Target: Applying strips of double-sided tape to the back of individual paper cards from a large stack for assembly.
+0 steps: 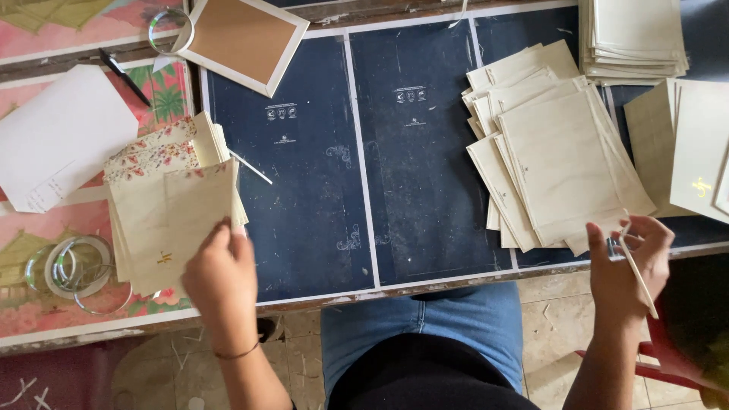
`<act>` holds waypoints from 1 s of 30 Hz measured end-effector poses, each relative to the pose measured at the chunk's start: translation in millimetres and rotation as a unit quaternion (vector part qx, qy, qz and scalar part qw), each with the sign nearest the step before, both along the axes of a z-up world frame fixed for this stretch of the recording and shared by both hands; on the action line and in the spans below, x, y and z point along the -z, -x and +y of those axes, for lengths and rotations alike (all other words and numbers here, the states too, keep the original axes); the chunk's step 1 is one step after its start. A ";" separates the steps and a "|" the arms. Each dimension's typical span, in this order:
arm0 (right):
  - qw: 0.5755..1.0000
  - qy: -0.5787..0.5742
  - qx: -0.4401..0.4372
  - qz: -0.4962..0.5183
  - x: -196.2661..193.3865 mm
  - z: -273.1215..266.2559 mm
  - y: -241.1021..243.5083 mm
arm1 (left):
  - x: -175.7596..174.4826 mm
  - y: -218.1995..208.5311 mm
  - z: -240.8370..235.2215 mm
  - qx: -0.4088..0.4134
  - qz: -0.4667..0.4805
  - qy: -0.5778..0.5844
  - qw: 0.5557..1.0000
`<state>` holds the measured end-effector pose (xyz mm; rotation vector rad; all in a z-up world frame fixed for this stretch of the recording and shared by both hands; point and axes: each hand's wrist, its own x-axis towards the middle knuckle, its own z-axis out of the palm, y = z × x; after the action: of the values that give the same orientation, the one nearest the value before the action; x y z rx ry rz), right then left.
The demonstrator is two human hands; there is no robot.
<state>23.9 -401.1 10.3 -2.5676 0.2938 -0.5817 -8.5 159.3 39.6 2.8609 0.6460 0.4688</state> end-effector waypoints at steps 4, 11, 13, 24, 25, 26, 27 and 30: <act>0.999 0.000 -0.009 -0.042 -3.3 -3.1 4.4 | -71.5 2.2 -31.9 0.048 -0.143 0.145 0.978; 0.980 0.004 -0.167 -0.111 3.9 47.6 -11.5 | 6.2 -28.5 -104.5 0.090 -0.186 0.335 0.919; 0.979 -0.024 -0.184 -0.085 -5.1 87.3 -9.7 | 30.2 -34.0 -130.8 0.111 -0.165 0.364 0.910; 0.907 -0.178 -0.365 0.108 16.6 220.8 13.9 | 37.1 -7.5 -123.5 0.178 0.016 0.191 0.965; 0.908 -0.179 -0.364 0.110 17.6 226.0 14.0 | 36.1 -3.8 -121.6 0.180 0.019 0.192 0.965; 0.904 -0.173 -0.375 0.110 18.7 231.7 14.4 | 35.1 0.1 -119.3 0.181 0.038 0.203 0.962; 0.900 -0.168 -0.387 0.110 20.0 238.2 14.1 | 33.9 4.2 -116.1 0.180 0.058 0.214 0.958; 0.902 -0.158 -0.385 0.115 20.4 244.8 10.3 | 38.8 10.9 -116.1 0.176 0.071 0.241 0.952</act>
<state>13.6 -156.3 -10.2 -2.1758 -0.5062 0.0665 -19.4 43.2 0.7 2.4702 0.2131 0.0367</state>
